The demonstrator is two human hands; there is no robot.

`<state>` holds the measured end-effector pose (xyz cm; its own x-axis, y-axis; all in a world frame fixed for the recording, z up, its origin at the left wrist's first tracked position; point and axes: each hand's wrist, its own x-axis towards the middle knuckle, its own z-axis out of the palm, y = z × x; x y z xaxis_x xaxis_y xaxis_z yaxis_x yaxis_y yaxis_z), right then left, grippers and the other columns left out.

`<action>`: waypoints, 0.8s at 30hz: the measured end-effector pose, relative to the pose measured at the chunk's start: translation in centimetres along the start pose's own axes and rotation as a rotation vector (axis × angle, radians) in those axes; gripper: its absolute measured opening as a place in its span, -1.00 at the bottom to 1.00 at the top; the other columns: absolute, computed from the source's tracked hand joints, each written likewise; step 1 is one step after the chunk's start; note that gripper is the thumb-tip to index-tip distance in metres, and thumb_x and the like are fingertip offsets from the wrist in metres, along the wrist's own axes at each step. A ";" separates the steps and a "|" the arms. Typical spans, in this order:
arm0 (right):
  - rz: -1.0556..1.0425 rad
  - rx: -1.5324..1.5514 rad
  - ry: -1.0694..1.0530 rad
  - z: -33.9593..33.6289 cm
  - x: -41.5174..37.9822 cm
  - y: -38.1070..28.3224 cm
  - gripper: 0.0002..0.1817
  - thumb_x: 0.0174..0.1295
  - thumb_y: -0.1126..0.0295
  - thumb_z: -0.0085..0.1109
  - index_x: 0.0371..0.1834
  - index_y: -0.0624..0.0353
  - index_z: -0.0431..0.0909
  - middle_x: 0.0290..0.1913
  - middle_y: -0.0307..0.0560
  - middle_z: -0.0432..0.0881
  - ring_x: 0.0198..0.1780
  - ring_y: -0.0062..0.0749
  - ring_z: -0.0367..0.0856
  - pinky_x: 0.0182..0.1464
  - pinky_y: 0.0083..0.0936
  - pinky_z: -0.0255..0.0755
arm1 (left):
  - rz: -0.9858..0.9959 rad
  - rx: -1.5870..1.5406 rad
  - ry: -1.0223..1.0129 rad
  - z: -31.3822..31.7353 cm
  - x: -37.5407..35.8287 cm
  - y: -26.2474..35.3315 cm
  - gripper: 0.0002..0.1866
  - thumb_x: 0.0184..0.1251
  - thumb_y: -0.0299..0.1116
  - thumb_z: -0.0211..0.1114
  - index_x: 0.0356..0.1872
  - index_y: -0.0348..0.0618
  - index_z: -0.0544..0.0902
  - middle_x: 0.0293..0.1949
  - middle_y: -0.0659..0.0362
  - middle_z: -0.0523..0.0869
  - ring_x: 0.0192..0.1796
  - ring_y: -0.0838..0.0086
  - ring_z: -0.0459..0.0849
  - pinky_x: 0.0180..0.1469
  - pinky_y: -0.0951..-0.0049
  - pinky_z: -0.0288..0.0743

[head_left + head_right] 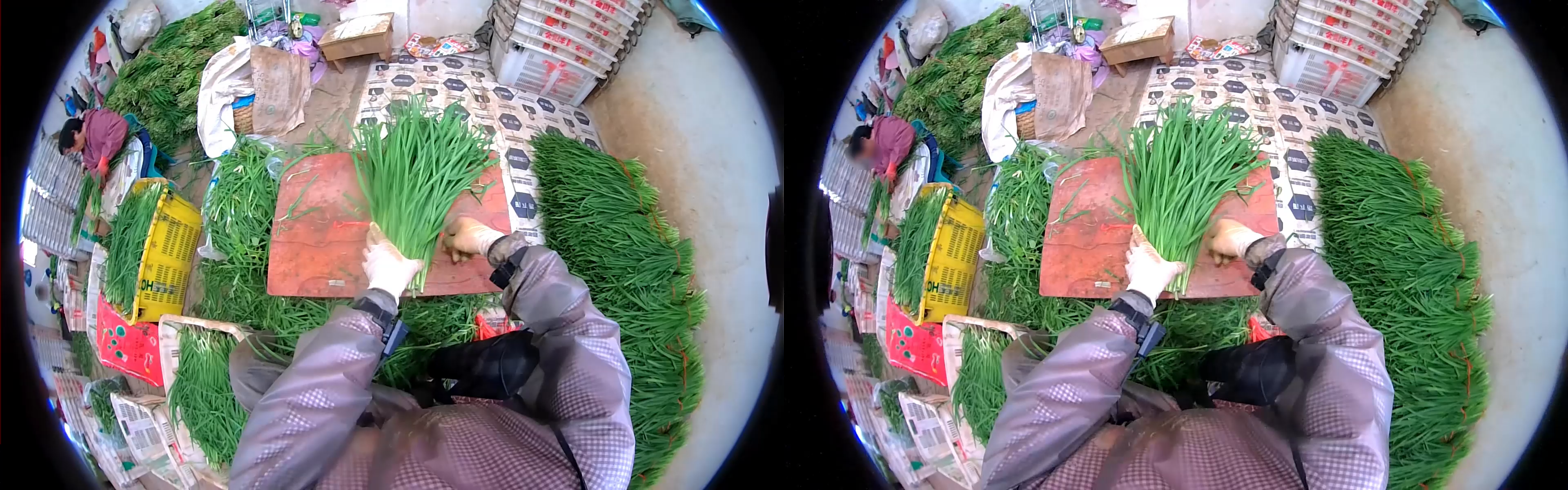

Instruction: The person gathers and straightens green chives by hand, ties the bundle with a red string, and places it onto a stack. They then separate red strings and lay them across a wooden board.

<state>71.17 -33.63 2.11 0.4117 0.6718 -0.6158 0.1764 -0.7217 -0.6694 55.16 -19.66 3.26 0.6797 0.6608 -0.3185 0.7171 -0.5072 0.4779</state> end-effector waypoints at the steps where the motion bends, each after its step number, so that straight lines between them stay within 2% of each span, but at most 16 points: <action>1: -0.038 -0.037 0.074 -0.8 0.2 1.3 -0.79 0.11 0.38 0.12 -0.28 0.26 0.66 -0.52 -0.02 0.70 -0.52 -0.31 0.69 -0.45 -0.37 0.54 | 0.000 -0.004 -0.005 0.0 0.0 -0.1 0.41 -0.23 -0.04 0.67 0.54 -0.24 -0.20 0.52 -0.04 0.08 0.48 -0.01 0.19 0.46 0.05 0.18; 2: -0.114 -0.220 0.162 -1.5 1.4 3.3 -0.81 -0.01 0.35 0.22 -0.34 0.16 0.69 -0.43 0.02 0.72 -0.40 -0.19 0.72 -0.32 -0.30 0.55 | -0.001 -0.008 -0.009 0.1 0.1 -0.2 0.41 -0.23 -0.05 0.67 0.54 -0.24 -0.20 0.52 -0.04 0.08 0.48 -0.01 0.19 0.46 0.05 0.17; 5: -0.151 -0.348 0.443 -1.0 -0.6 3.1 -0.76 -0.07 0.33 0.27 -0.28 0.09 0.70 -0.32 0.04 0.73 -0.22 -0.09 0.71 -0.16 -0.26 0.54 | -0.011 -0.015 -0.014 0.3 0.5 -0.3 0.41 -0.23 -0.06 0.68 0.54 -0.23 -0.20 0.52 -0.04 0.07 0.48 -0.02 0.19 0.47 0.05 0.16; 6: -0.187 -0.368 0.427 -0.7 -0.8 3.3 -0.77 -0.05 0.34 0.26 -0.27 0.07 0.68 -0.20 0.00 0.72 -0.10 -0.07 0.68 -0.08 -0.22 0.53 | -0.016 -0.016 -0.015 0.3 0.5 -0.3 0.41 -0.23 -0.06 0.68 0.54 -0.22 -0.20 0.52 -0.04 0.08 0.48 -0.03 0.19 0.47 0.05 0.15; 10: -0.269 -0.706 0.559 0.5 -0.4 4.3 -0.82 0.02 0.39 0.21 -0.27 0.08 0.59 -0.10 0.04 0.67 -0.08 0.02 0.66 -0.08 -0.15 0.53 | -0.007 -0.030 -0.019 0.2 0.5 -0.4 0.41 -0.24 -0.07 0.69 0.53 -0.23 -0.19 0.51 -0.03 0.08 0.47 -0.03 0.19 0.47 0.05 0.15; 13: -0.262 -0.848 0.517 0.6 0.5 4.7 -0.81 0.15 0.37 0.19 -0.17 0.11 0.56 -0.19 0.10 0.67 -0.09 0.04 0.65 -0.11 -0.16 0.51 | 0.003 -0.033 -0.013 0.2 0.4 -0.5 0.40 -0.24 -0.07 0.69 0.53 -0.24 -0.19 0.51 -0.04 0.08 0.47 -0.03 0.19 0.47 0.04 0.14; 16: -0.305 -0.531 0.462 0.6 -0.1 4.9 -0.84 0.13 0.38 0.15 -0.27 0.22 0.54 -0.25 0.20 0.66 -0.15 0.13 0.64 -0.13 -0.10 0.51 | 0.000 -0.041 -0.017 0.0 0.4 -0.4 0.40 -0.24 -0.08 0.69 0.53 -0.23 -0.19 0.51 -0.04 0.08 0.47 -0.03 0.19 0.47 0.03 0.14; 19: -0.294 -0.186 0.326 0.3 -1.0 4.5 -0.80 0.15 0.33 0.19 -0.27 0.23 0.53 -0.31 0.24 0.64 -0.17 0.15 0.65 -0.14 -0.08 0.49 | -0.011 -0.049 -0.037 -0.2 0.3 -0.4 0.40 -0.24 -0.09 0.69 0.54 -0.23 -0.19 0.52 -0.05 0.06 0.48 -0.03 0.18 0.47 0.02 0.13; 22: -0.199 -0.151 0.405 0.8 -2.0 4.0 -0.77 0.18 0.30 0.18 -0.21 0.23 0.54 -0.30 0.23 0.65 -0.18 0.13 0.65 -0.13 -0.09 0.48 | 0.002 -0.060 -0.044 -0.2 0.5 -0.5 0.41 -0.23 -0.09 0.68 0.54 -0.23 -0.20 0.53 -0.05 0.04 0.49 -0.03 0.16 0.47 0.01 0.12; 24: -0.172 -0.352 0.453 1.3 -2.0 3.7 -0.76 0.19 0.29 0.18 -0.19 0.23 0.56 -0.30 0.24 0.65 -0.20 0.12 0.66 -0.12 -0.09 0.49 | 0.000 -0.055 -0.045 -0.1 0.5 -0.6 0.41 -0.23 -0.09 0.68 0.54 -0.23 -0.21 0.53 -0.05 0.03 0.50 -0.03 0.15 0.47 0.00 0.11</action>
<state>69.85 -37.41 0.31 0.6775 0.7018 -0.2202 0.5280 -0.6725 -0.5187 55.06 -18.96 2.93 0.6871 0.6342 -0.3545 0.7081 -0.4755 0.5220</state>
